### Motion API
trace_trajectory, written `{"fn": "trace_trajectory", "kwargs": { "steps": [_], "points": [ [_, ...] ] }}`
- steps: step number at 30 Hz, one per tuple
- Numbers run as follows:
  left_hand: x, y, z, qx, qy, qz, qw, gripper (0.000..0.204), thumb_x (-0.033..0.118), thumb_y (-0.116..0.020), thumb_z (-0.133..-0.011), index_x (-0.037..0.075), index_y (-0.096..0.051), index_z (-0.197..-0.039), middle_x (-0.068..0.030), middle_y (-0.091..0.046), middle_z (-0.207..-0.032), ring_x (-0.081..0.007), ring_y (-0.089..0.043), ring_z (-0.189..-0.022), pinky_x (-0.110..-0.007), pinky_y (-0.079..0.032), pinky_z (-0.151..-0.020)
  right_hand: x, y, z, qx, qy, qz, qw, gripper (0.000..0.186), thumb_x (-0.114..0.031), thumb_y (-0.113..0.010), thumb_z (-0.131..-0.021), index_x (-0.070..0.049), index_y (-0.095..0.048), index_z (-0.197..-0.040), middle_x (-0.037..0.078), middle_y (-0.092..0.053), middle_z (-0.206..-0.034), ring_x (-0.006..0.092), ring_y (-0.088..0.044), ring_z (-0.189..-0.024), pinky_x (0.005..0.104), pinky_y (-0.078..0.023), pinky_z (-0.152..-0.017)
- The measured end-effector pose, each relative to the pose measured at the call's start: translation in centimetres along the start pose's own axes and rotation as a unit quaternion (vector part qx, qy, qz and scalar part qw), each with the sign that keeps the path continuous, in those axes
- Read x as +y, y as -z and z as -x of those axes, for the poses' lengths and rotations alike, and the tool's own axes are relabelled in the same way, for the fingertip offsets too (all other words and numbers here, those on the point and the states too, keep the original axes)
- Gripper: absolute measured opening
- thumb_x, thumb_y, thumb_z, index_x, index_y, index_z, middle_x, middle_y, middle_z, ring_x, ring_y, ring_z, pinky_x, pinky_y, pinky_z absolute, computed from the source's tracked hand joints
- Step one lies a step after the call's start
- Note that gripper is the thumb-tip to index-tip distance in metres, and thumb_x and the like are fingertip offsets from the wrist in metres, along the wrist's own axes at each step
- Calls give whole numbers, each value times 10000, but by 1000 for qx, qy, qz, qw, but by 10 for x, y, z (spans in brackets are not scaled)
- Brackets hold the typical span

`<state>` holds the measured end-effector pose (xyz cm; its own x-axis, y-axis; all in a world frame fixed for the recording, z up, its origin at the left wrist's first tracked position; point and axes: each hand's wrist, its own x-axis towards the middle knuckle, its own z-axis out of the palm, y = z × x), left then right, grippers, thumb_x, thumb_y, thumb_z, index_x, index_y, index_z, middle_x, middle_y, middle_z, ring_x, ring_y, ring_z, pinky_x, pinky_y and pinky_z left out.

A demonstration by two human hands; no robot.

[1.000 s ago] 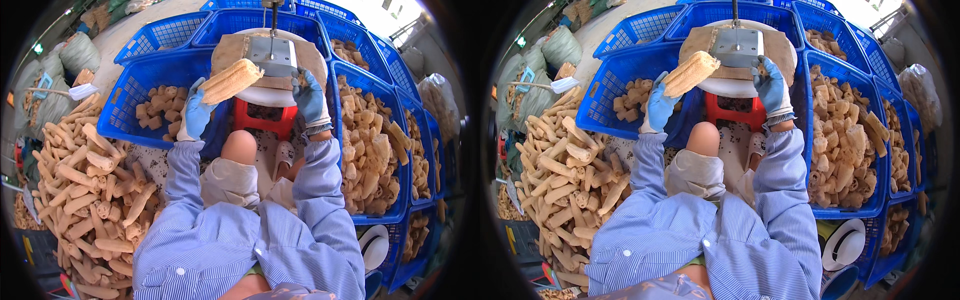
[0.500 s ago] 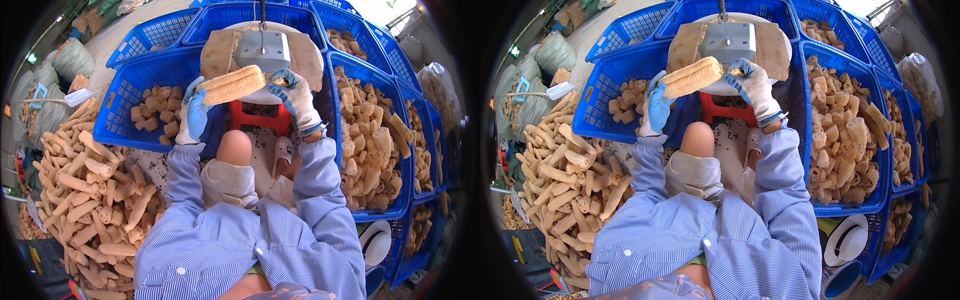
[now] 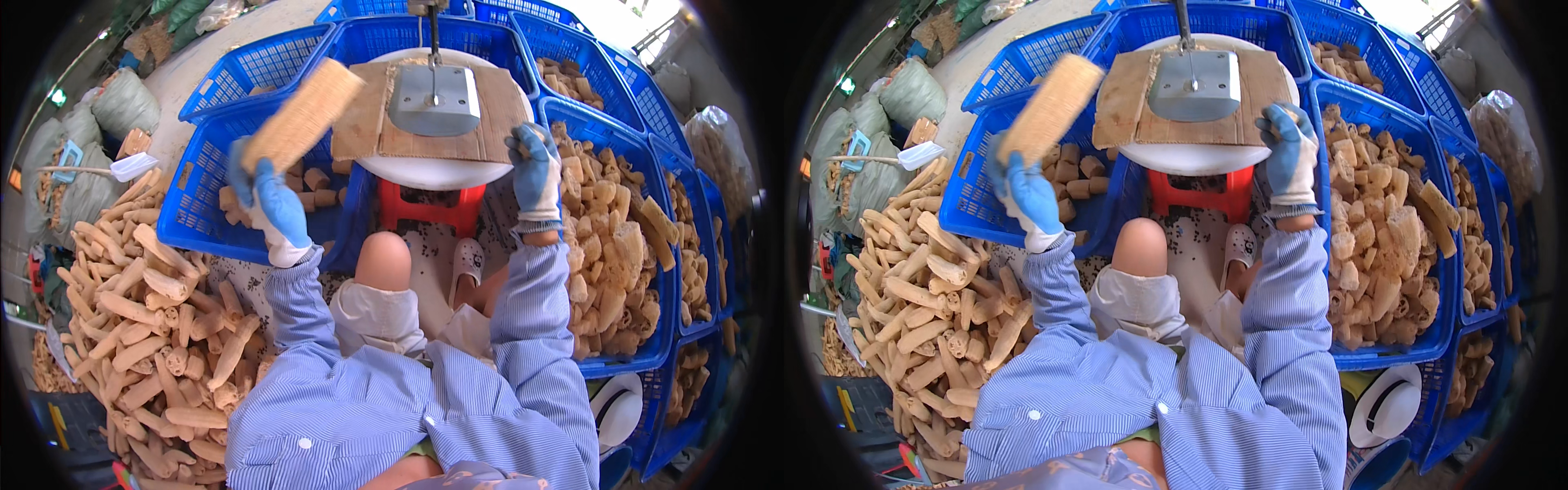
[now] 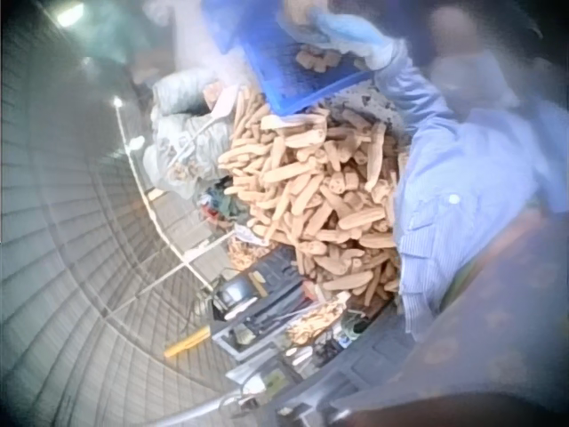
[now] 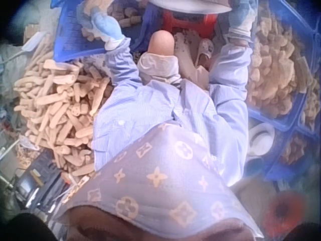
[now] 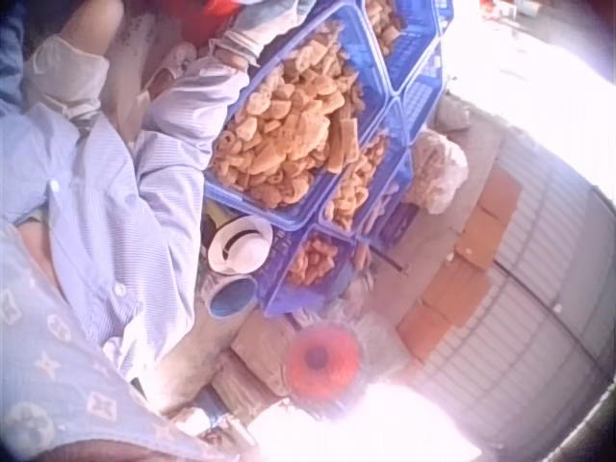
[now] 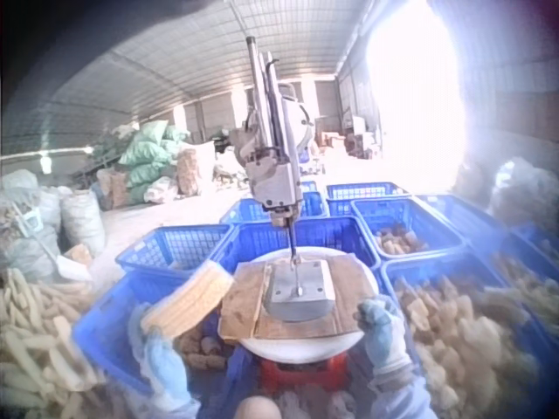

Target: The person picks up whole dried loofahs from a pile and uses a stationary power saw to cut off both ends of each loofah, then places the trimmed loofahs into blue plastic crates.

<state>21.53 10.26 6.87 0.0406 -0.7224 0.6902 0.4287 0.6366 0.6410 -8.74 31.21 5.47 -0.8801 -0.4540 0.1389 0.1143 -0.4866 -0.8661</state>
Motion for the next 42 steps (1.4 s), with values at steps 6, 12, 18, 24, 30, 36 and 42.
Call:
{"fn": "trace_trajectory", "kwargs": {
  "steps": [6, 12, 18, 24, 30, 36, 42],
  "points": [
    [-81, -63, -154, -31, -129, -473, 871, 801, 519, -649, -969, 78, -364, -1574, -296, -409, -1570, -439, -343, -1491, -548, -270, -1231, 5, 8, -4, 9, 14, 33, 999, 166, -162, -706, -945, -92, -700, -1095, 40, -727, -991, 142, -695, -858, 270, -531, -779],
    [-131, -48, -133, -226, -99, -486, 838, 782, 530, -706, -893, 77, -507, -1498, -220, -547, -1489, -419, -469, -1406, -499, -343, -1181, -13, 36, -9, 87, 112, 46, 989, 193, -173, -737, -931, -53, -715, -1080, 44, -735, -1004, 142, -702, -879, 276, -545, -783],
    [-60, 122, -3, -211, -63, -524, 823, 637, 324, -698, -975, -12, -495, -1476, -261, -518, -1485, -418, -481, -1376, -476, -365, -1165, -53, 151, 3, 177, 269, 278, 905, 166, -65, -807, -888, -51, -733, -1036, 11, -732, -856, 94, -646, -714, 238, -524, -661],
    [-5, 353, 144, -151, 229, -658, 702, 659, 368, -614, -1005, 27, -424, -1536, -268, -472, -1522, -413, -475, -1382, -464, -393, -1146, -146, 285, 27, 159, -56, 709, 685, 526, -519, -725, -906, -91, -718, -1211, 61, -744, -1095, 208, -677, -958, 336, -509, -860],
    [43, 408, 295, -179, 472, -665, 550, 757, 411, -618, -977, 39, -345, -1577, -316, -484, -1486, -479, -514, -1310, -504, -459, -1074, -151, 340, 55, 127, -141, 776, 602, 882, -652, -619, -921, -99, -405, -1575, 196, -514, -1538, 360, -497, -1412, 435, -402, -1154],
    [26, 383, 332, -262, 493, -637, 532, 786, 440, -626, -959, 54, -345, -1584, -317, -487, -1482, -494, -490, -1323, -511, -435, -1104, -109, 375, -12, 103, -56, 842, 526, 1094, -549, -814, -770, -104, -293, -1623, 250, -436, -1570, 380, -367, -1493, 461, -332, -1217],
    [70, 371, 368, -153, 475, -621, 604, 595, 443, -646, -948, -17, -563, -1315, -297, -701, -1121, -434, -671, -1048, -533, -506, -881, -34, 374, -65, -61, 154, 723, 671, 475, -378, -678, -931, -30, -595, -1244, 204, -677, -1211, 405, -650, -1113, 489, -536, -919]
  ]
}}
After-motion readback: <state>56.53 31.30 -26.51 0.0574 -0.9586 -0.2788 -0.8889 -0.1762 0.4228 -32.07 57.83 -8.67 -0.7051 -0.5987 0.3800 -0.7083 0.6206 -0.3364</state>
